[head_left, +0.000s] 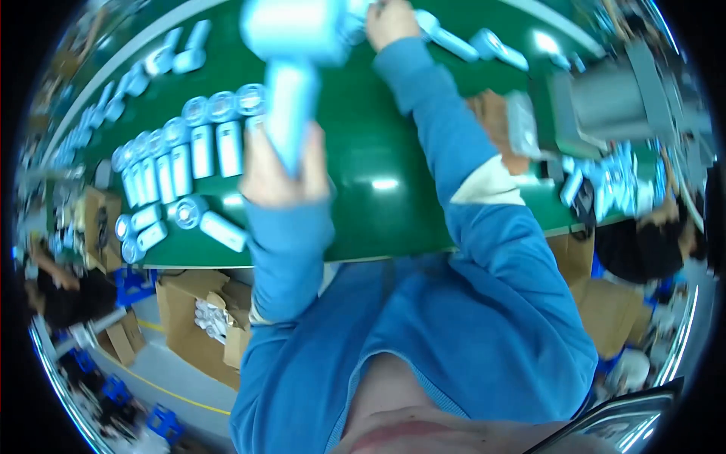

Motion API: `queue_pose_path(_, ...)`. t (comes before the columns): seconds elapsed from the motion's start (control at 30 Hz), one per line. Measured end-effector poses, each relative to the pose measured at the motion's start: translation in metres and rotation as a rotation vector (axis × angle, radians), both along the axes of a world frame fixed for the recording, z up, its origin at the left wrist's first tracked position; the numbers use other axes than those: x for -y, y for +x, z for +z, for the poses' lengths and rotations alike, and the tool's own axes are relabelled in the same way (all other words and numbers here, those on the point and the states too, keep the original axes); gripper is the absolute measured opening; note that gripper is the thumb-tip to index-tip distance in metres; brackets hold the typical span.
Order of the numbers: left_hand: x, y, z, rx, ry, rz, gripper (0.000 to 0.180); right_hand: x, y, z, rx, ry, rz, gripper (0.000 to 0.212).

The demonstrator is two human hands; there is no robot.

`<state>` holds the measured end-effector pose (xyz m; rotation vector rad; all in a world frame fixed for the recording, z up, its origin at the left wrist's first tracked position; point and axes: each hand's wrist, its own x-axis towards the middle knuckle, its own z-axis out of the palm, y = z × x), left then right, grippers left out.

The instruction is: Assembling and testing handheld electronic fans at a factory workstation.

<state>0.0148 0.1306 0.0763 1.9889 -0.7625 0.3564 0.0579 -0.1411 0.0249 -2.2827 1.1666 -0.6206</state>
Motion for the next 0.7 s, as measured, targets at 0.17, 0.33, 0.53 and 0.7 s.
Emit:
queue_pose_path(0.17, -0.094, -0.042, -0.043, -0.157, 0.062, -0.051, 0.048, -0.012, 0.107, -0.001, -0.346, -0.190, 0.239, 0.044)
queue_pose_path(0.33, -0.135, -0.070, -0.085, -0.312, 0.288, 0.147, 0.043, -0.036, 0.137, -0.009, -0.370, -0.201, 0.332, 0.055)
queue_pose_path(0.53, -0.167, -0.071, -0.107, -0.334, 0.446, 0.248, 0.042, -0.041, 0.054, -0.014, -0.396, -0.118, 0.284, 0.061)
queue_pose_path(0.7, -0.157, -0.048, -0.116, -0.517, 0.507, 0.464, 0.052, -0.166, -0.061, -0.017, -0.387, -0.105, 0.568, 0.050)
